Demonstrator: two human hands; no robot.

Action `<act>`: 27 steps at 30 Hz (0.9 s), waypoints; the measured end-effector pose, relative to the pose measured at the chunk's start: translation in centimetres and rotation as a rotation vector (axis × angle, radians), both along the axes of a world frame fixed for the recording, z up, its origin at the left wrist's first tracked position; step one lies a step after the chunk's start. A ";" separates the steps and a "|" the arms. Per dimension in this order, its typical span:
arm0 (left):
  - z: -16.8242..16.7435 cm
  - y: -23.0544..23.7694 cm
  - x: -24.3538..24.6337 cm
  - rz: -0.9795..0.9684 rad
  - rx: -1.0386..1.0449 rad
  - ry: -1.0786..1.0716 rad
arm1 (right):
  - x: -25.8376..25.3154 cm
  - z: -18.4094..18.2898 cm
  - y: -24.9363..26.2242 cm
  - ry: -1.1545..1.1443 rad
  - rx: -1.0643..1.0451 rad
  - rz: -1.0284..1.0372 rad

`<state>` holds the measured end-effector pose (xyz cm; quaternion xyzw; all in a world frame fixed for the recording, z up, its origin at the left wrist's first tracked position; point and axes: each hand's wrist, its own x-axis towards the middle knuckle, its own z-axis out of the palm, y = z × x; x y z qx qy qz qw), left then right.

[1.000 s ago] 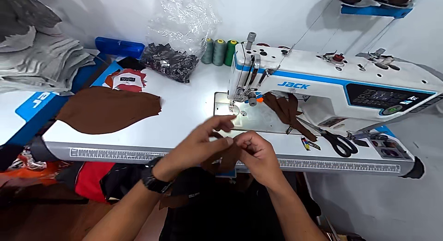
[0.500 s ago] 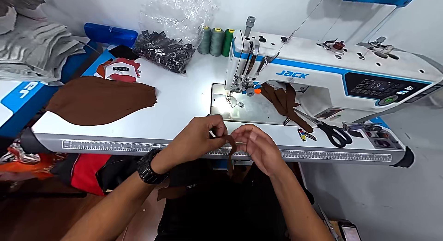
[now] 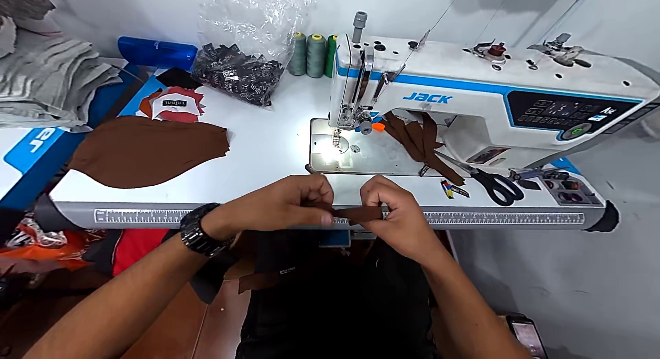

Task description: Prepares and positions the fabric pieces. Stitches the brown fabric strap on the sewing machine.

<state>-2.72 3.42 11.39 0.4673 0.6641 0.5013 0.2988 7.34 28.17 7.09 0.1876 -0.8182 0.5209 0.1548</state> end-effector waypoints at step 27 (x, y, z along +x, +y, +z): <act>0.4 -1.4 -0.6 0.147 -0.250 -0.337 | -1.4 0.9 2.7 -0.240 -0.009 0.175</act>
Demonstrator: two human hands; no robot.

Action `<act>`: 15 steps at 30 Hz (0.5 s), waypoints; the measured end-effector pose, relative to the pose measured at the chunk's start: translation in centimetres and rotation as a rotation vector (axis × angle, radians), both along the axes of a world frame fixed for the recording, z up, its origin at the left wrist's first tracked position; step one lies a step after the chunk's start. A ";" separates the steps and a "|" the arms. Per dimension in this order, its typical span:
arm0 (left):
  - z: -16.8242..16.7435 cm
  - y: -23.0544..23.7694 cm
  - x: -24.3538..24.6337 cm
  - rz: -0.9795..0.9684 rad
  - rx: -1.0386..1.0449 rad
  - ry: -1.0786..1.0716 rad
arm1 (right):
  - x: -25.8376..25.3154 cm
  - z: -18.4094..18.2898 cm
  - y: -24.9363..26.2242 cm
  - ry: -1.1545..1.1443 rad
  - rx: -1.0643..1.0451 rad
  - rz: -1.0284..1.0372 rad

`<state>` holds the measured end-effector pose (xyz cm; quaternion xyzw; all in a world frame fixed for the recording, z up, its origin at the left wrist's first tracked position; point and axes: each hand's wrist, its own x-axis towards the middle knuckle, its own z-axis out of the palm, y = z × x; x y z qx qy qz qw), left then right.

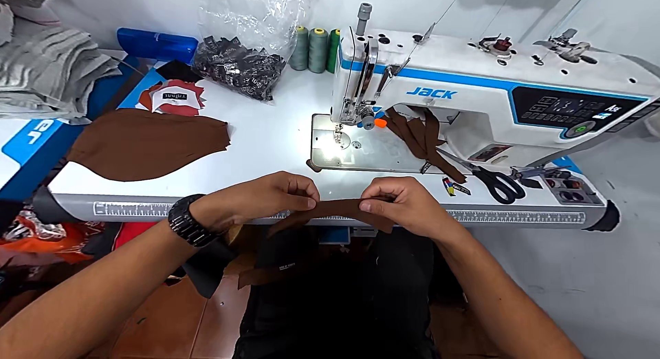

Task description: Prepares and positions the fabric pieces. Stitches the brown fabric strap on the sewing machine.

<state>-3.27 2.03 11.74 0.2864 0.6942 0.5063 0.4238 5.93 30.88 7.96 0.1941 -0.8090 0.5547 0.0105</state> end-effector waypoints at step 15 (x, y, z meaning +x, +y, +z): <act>-5.2 4.8 -12.2 0.147 -0.441 0.615 | -12.0 -2.3 4.0 -0.062 0.494 -0.132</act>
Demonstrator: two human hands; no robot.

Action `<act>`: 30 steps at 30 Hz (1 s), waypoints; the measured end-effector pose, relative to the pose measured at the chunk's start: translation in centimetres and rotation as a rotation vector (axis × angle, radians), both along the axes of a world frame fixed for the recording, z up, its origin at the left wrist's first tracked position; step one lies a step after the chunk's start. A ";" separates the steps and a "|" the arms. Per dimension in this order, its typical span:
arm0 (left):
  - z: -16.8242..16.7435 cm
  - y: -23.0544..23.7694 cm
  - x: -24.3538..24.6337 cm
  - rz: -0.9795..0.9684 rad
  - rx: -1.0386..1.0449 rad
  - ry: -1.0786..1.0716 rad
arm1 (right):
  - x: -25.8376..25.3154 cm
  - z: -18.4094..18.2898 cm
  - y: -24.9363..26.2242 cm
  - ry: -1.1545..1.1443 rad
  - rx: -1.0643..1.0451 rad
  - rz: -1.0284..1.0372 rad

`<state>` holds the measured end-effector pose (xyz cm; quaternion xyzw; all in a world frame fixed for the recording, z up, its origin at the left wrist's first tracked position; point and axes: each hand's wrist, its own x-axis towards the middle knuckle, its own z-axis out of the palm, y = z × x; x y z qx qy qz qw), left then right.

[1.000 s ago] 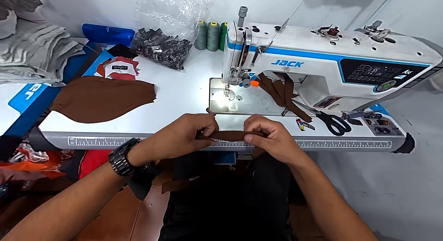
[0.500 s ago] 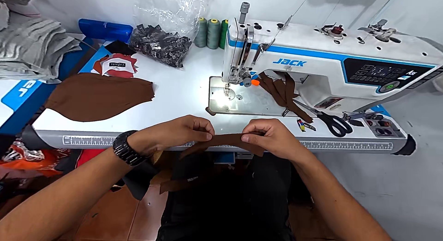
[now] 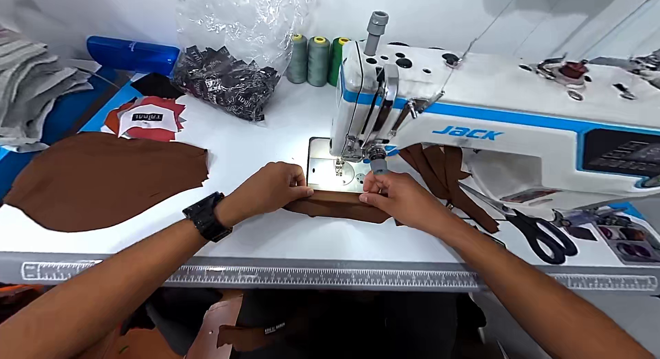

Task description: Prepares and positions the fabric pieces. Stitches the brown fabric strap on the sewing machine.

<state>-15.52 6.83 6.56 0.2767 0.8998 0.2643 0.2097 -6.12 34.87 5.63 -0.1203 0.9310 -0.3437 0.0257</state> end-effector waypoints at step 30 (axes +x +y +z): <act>-5.4 -0.8 3.1 -0.526 0.052 0.622 | 2.8 -4.9 -1.1 0.327 0.407 0.213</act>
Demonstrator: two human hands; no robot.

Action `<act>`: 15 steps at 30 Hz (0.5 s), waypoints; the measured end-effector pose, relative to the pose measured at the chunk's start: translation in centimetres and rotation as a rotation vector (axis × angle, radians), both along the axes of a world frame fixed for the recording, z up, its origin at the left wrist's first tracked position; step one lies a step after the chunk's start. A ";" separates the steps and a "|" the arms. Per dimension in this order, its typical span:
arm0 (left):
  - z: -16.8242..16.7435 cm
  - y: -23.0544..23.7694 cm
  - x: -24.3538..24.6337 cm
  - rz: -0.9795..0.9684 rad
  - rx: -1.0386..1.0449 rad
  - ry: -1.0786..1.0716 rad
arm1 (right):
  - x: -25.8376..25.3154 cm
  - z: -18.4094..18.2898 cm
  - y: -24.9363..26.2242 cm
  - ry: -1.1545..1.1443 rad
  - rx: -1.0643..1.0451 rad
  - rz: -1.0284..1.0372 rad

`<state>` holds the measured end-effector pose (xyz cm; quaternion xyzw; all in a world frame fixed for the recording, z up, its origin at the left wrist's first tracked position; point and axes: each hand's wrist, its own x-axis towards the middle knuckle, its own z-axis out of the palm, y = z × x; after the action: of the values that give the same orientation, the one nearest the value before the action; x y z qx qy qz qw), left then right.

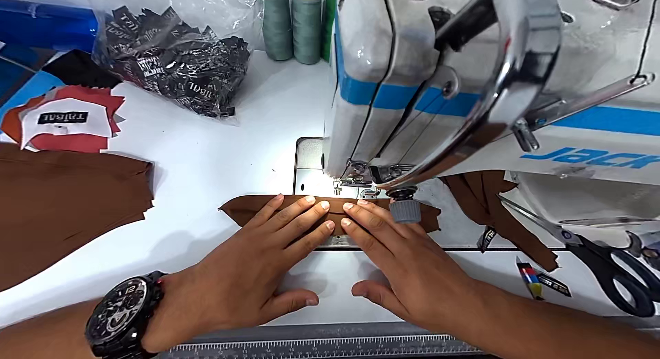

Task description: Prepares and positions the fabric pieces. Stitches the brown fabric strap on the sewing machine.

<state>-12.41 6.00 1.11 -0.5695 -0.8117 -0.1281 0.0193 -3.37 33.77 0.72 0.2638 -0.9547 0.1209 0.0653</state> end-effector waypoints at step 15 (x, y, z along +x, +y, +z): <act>0.2 0.4 -2.4 -0.019 0.006 -0.012 | -2.6 0.2 1.5 -0.029 0.023 0.034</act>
<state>-14.86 6.44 1.28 -0.5765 -0.8058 -0.1344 0.0147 -5.93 35.30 0.89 0.2792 -0.9522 0.1147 0.0465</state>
